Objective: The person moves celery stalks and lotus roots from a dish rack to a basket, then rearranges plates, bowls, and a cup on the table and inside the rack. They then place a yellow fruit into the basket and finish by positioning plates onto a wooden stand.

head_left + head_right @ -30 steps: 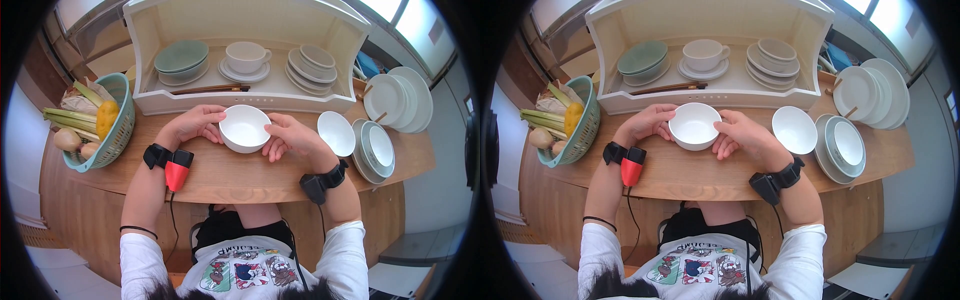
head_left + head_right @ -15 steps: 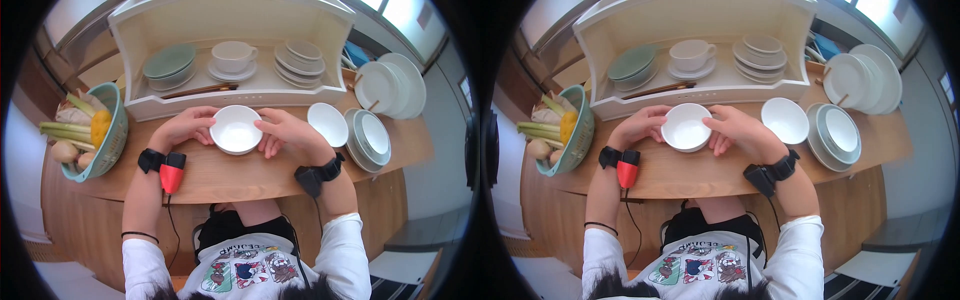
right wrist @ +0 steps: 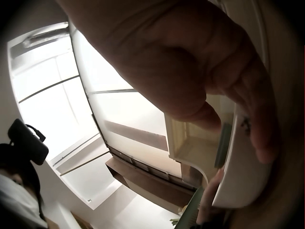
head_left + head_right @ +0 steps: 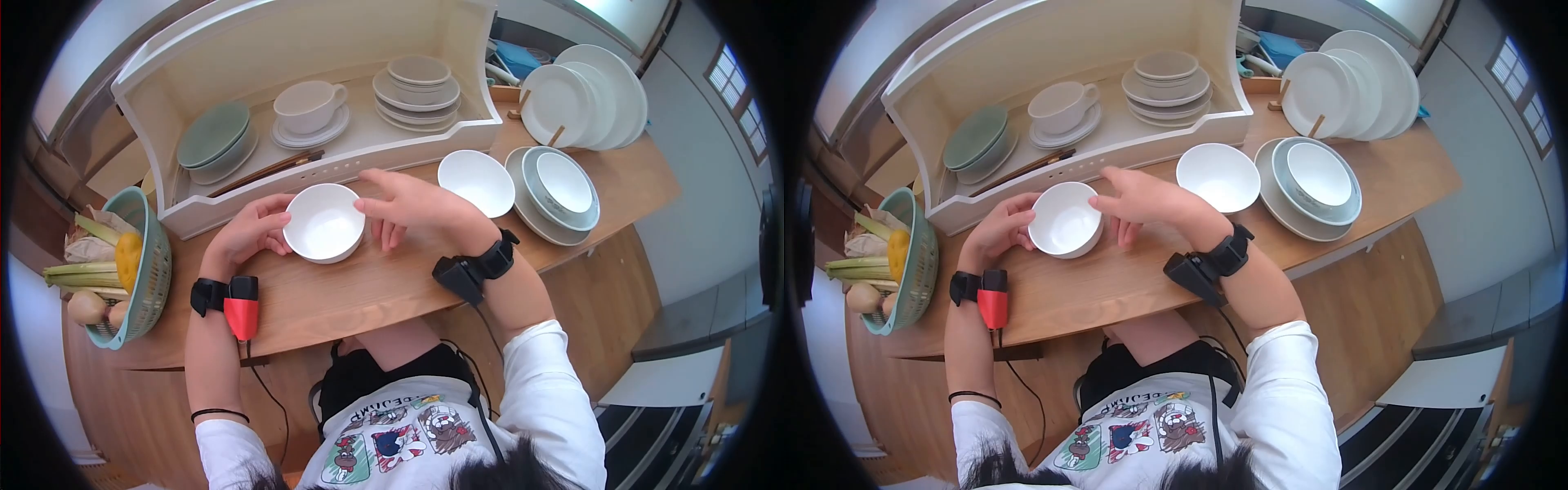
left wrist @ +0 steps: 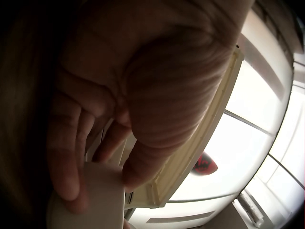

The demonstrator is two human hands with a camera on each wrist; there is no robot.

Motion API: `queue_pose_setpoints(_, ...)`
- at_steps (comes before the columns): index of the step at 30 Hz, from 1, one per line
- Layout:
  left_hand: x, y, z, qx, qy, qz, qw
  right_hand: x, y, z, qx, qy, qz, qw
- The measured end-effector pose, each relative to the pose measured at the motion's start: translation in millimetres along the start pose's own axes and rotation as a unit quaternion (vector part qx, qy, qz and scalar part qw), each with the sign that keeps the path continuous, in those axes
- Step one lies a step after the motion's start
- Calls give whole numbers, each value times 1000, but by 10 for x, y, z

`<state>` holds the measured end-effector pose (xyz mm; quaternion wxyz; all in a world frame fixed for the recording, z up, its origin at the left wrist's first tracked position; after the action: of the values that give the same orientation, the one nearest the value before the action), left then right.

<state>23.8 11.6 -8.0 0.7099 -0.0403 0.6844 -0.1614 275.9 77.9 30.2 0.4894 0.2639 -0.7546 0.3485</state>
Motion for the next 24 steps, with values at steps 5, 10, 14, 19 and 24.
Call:
queue_pose_setpoints(5, -6, -1, -3, 1, -9, 10, 1000, 102, -308, -297, -150, -61, -109, 981)
queue_pose_setpoints(10, 7, -3, 2, -1, -11, 15, 1000, -36, -903, -617, -404, -200, -173, 876)
queue_pose_setpoints(14, -6, -14, 17, -14, -1, 15, 1000, -368, -1280, -930, -535, -345, -99, 765)
queue_pose_setpoints(19, -12, -19, 33, -14, 1, 14, 1000, -780, -1467, -1155, -503, -430, -66, 747)
queue_pose_setpoints(24, 4, 1, 1, 2, 8, 18, 1000, -876, -1423, -1200, -469, -429, -2, 772)
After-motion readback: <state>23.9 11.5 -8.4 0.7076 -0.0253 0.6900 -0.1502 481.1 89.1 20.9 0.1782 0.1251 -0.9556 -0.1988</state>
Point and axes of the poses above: each hand's wrist, its own y-axis towards the middle knuckle, its own z-axis out of the palm, x = y × z, the point moved 1 cm from there along y, towards the middle knuckle, and after that the axes turned 6 degrees about -x, right-handed, at the moved point
